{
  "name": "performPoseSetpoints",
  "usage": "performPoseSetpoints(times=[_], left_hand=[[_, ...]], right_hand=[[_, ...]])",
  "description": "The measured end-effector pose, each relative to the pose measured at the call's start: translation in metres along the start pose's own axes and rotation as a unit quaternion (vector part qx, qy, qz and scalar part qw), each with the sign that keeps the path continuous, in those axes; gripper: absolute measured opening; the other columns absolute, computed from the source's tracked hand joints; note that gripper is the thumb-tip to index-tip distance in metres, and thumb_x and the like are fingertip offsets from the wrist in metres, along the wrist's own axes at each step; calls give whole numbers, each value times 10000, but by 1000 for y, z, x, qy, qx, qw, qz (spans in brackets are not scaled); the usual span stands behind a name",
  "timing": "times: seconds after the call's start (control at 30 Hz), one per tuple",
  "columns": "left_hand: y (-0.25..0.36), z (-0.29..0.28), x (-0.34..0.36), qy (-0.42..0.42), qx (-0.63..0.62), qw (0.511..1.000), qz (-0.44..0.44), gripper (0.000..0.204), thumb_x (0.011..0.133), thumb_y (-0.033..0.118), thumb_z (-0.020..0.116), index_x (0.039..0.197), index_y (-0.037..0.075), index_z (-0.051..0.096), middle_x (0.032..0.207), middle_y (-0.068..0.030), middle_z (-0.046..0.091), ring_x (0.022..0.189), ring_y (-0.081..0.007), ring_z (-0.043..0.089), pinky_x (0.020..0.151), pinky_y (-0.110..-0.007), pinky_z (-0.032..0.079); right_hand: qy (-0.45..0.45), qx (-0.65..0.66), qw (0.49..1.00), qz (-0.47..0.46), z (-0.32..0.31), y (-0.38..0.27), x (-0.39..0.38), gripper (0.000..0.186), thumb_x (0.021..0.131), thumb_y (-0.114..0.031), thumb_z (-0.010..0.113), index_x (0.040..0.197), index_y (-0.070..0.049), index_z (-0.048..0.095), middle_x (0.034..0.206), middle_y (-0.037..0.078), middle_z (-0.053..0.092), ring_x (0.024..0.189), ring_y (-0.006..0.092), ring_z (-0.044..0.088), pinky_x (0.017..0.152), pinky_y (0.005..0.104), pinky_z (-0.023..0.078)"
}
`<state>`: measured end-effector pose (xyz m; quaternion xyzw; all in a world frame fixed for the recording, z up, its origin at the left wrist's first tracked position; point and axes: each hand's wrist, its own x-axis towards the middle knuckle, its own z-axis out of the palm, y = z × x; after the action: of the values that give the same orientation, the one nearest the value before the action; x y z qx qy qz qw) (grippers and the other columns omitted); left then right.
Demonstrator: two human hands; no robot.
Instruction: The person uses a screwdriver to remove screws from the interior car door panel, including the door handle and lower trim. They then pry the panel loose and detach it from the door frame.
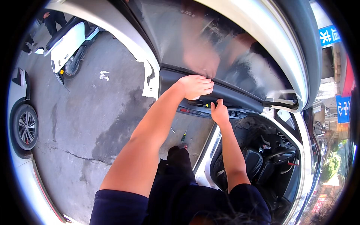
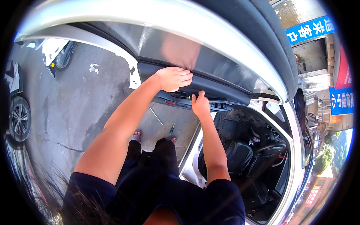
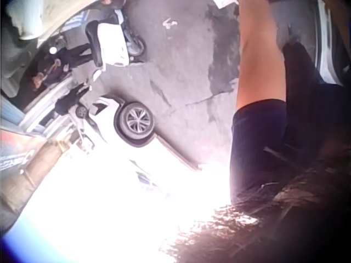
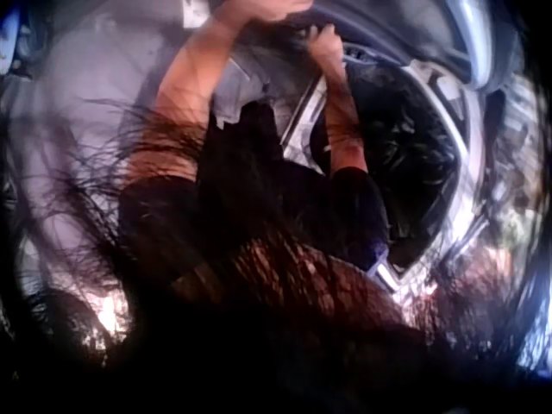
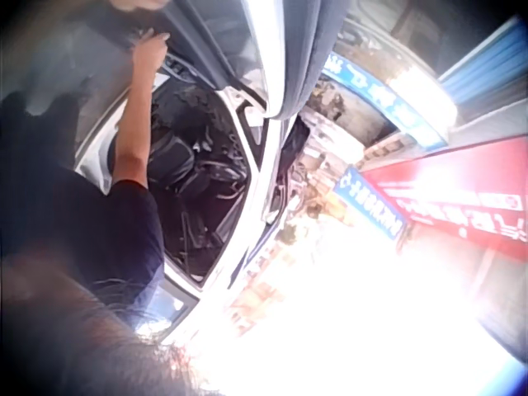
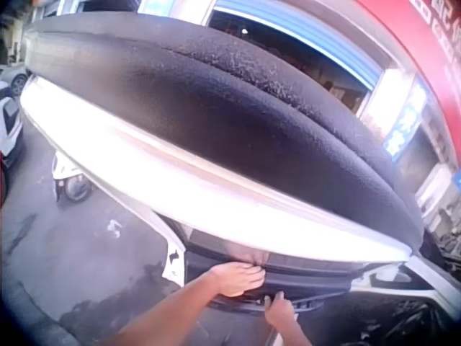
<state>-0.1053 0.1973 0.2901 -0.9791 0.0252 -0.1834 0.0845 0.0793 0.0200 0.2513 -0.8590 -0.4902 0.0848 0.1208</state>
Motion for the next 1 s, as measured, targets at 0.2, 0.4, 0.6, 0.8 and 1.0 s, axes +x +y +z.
performPoseSetpoints(times=[0.2, 0.4, 0.6, 0.8, 1.0], left_hand=[[-1, 2, 0, -1, -15, 1000, -7, 523, 803, 258, 697, 1270, 72, 554, 1369, -68, 558, 1267, -208, 531, 1078, -351, 432], [-1, 2, -1, 2, -19, 1000, -7, 519, 800, 242, 697, 1267, 62, 559, 1360, -68, 566, 1262, -206, 536, 1077, -350, 434], [-3, 0, 1, 0, -30, 1000, -6, 503, 801, 240, 692, 1254, 62, 566, 1351, -64, 570, 1255, -205, 538, 1069, -352, 437], [-2, 2, 0, 9, -25, 1000, -10, 492, 799, 238, 687, 1245, 66, 569, 1355, -63, 568, 1262, -204, 534, 1079, -355, 431], [-1, 0, -1, -8, -39, 999, -20, 492, 817, 244, 684, 1261, 71, 564, 1368, -66, 563, 1284, -207, 523, 1103, -357, 417]], right_hand=[[0, 11, 985, -172, -11, -11, 2, 254, 902, -217, 690, 1110, -96, 608, 905, 240, 671, 911, 442, 650, 831, 504, 538], [-67, -94, 990, 82, -16, -59, -5, 255, 913, -215, 674, 1107, -69, 594, 943, 251, 672, 922, 451, 654, 816, 498, 543], [25, -28, 981, -190, -3, -15, 3, 410, 978, -409, 578, 1083, -13, 553, 884, 264, 707, 839, 483, 691, 742, 518, 577], [-15, -63, 996, -62, -5, -19, 1, 338, 962, -320, 617, 1131, -35, 545, 933, 284, 682, 882, 484, 677, 777, 534, 567], [-35, -78, 996, -9, -5, -40, -1, 315, 956, -282, 625, 1147, -45, 545, 929, 274, 678, 877, 463, 677, 772, 539, 559]])
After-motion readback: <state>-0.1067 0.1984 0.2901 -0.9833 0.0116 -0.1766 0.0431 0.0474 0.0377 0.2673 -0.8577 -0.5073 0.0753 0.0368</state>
